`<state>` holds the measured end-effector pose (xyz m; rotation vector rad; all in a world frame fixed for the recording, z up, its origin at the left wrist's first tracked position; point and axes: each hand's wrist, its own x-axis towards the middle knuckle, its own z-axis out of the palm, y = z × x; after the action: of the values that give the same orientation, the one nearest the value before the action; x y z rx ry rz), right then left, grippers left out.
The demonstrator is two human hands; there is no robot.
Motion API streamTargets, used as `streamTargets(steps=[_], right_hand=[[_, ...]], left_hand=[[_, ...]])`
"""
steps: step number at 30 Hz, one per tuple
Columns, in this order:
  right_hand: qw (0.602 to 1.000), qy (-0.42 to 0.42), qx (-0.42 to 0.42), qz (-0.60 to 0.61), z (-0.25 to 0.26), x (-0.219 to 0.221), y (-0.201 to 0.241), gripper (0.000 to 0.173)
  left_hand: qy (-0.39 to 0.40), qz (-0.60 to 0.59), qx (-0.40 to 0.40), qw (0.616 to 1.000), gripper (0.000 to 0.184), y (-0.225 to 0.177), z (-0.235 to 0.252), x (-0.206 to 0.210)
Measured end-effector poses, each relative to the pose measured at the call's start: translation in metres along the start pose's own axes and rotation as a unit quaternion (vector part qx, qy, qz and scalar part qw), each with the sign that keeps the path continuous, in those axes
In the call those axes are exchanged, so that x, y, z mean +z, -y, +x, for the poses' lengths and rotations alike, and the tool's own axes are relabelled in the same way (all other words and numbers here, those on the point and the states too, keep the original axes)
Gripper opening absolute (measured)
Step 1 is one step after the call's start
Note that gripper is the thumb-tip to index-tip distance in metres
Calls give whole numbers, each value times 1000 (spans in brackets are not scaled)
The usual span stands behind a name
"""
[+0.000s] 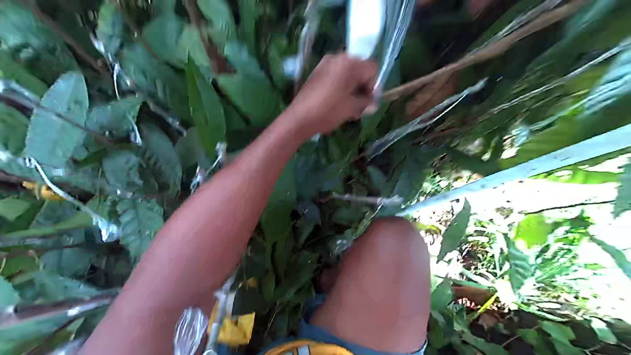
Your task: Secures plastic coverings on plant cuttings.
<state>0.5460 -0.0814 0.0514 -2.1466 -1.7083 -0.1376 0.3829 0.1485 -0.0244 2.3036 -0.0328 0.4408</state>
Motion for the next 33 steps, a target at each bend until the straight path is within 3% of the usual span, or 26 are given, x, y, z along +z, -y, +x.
streamTargets(steps=[1,3,5,7,9,11,13,15,17,19,22,24,25,27,28,31,33], right_hand=[[989,113,-29,-88,36,-11,9,32],[966,221,-5,-137,70,-3,38,29],[968,212,37,-127,65,10,53,21],[978,163,21,-125,49,20,78,15],[979,162,-21,-121,34,24,120,19],[976,211,-40,-21,41,7,146,13],[967,236,-5,97,70,-22,124,22],[973,226,34,-21,86,-42,77,28],[962,195,44,-186,72,-25,42,23],[965,171,37,-195,48,2,33,13],[967,222,46,-120,32,10,81,16],[959,279,16,-52,31,1,135,31],[957,289,7,9,39,-8,149,29],[956,254,9,144,68,-28,128,27],[958,243,25,152,81,-39,102,30],[974,193,66,-102,73,-25,43,21],[965,218,75,-124,50,-7,62,19]], left_hand=[[-10,-12,9,1000,12,2,-3,-8],[-44,-74,-17,996,11,11,-10,-25],[-89,-129,-52,986,11,15,-9,-31],[-128,-155,-80,976,9,12,-2,-28],[-131,-119,-97,979,7,3,6,-21],[-114,-75,-86,987,11,-6,8,-3],[-73,-34,-52,995,17,-3,4,17],[-37,36,-16,999,13,-5,1,14],[-77,14,-13,997,12,5,-5,-7],[-134,-65,-46,988,9,11,-6,-22],[-180,-158,-111,964,8,9,4,-21],[-170,-144,-128,966,6,-1,11,-10],[-148,-117,-118,975,6,-6,12,-2],[-79,-59,-83,992,14,-7,12,13],[-47,-18,-65,997,16,-8,10,15],[-89,-20,-61,994,21,-3,1,-6],[-148,-113,-96,978,15,-2,2,-17]])
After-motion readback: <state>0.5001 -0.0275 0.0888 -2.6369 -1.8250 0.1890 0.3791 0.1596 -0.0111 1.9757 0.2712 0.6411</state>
